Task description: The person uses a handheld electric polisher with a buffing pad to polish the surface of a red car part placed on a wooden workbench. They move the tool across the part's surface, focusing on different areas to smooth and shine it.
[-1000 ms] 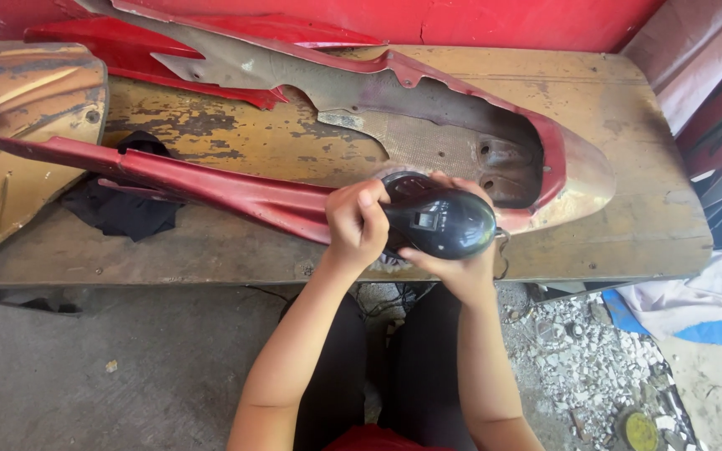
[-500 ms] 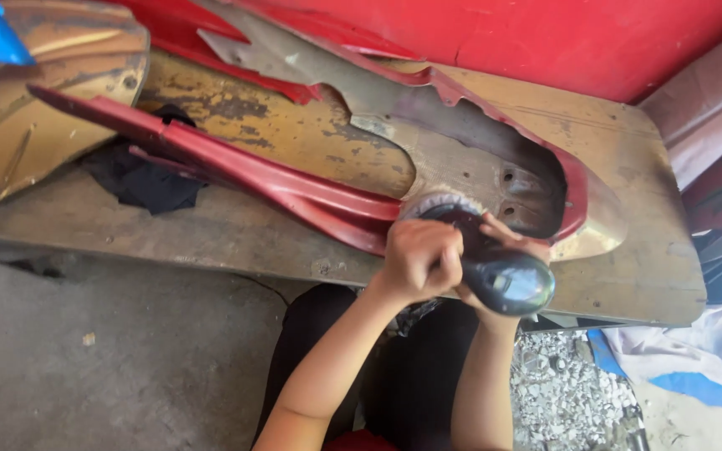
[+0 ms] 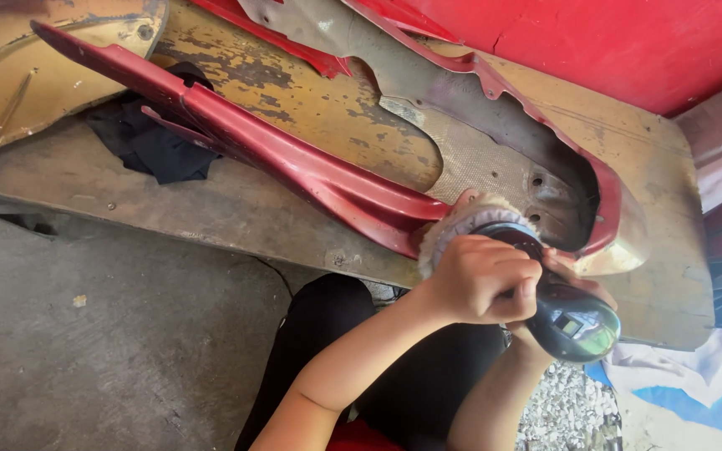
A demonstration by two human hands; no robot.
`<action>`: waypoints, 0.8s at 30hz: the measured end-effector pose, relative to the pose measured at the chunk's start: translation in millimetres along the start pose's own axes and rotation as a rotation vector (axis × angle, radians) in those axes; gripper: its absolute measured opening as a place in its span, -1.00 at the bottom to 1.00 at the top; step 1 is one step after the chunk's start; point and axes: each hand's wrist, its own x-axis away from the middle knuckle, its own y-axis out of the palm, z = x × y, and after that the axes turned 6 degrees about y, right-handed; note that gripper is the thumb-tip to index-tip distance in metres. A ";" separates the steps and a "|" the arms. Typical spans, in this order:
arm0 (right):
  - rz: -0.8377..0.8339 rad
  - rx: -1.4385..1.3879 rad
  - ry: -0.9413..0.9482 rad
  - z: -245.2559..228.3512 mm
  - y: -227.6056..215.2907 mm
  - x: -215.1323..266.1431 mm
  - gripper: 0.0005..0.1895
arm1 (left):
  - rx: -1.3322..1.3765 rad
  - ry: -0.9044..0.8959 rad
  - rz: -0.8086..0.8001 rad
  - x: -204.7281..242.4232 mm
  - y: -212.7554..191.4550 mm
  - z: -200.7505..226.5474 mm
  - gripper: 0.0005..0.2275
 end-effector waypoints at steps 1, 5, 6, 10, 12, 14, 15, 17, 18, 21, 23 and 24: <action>-0.002 -0.001 0.003 0.6 2.3 -5.9 -0.28 | -0.002 -0.003 0.001 -1.7 -2.9 -3.2 -0.83; -0.096 0.051 -0.088 -10.9 27.1 -24.8 -0.17 | -0.016 -0.005 0.032 -1.9 -15.1 -10.5 -0.81; -0.097 0.047 -0.098 -17.1 37.6 -29.0 -0.17 | -0.034 -0.014 0.049 -0.7 -18.5 -11.4 -0.80; -0.141 0.077 -0.088 -19.4 29.6 -18.9 -0.23 | -0.061 -0.022 0.053 8.4 -14.4 -3.8 -0.78; -0.122 -0.040 -0.037 -13.1 13.1 -7.9 -0.22 | -0.065 0.000 0.014 14.5 -5.6 3.1 -0.81; -0.049 -0.053 0.008 -8.4 -2.1 1.3 -0.30 | -0.070 0.007 0.003 13.3 7.5 3.7 -0.83; 0.026 -0.066 0.051 -6.1 -10.4 5.6 -0.38 | -0.073 0.015 -0.008 12.6 14.6 4.0 -0.86; 0.010 -0.014 0.033 4.0 -22.3 -0.7 -0.38 | -0.058 0.019 0.000 8.5 24.4 -1.3 -0.87; -0.005 0.037 0.017 9.0 -28.6 -4.2 -0.37 | -0.044 0.021 0.007 6.3 29.6 -3.8 -0.89; -0.041 -0.053 0.053 12.8 -25.9 -21.3 -0.30 | -0.032 0.024 0.025 -0.7 29.7 -13.5 -0.89; -0.054 -0.018 0.016 11.4 -16.1 -28.8 -0.31 | -0.041 0.024 0.028 -4.8 23.4 -15.2 -0.88; -0.070 0.018 -0.023 10.6 -11.4 -32.6 -0.32 | -0.052 0.023 0.034 -6.9 20.4 -16.0 -0.88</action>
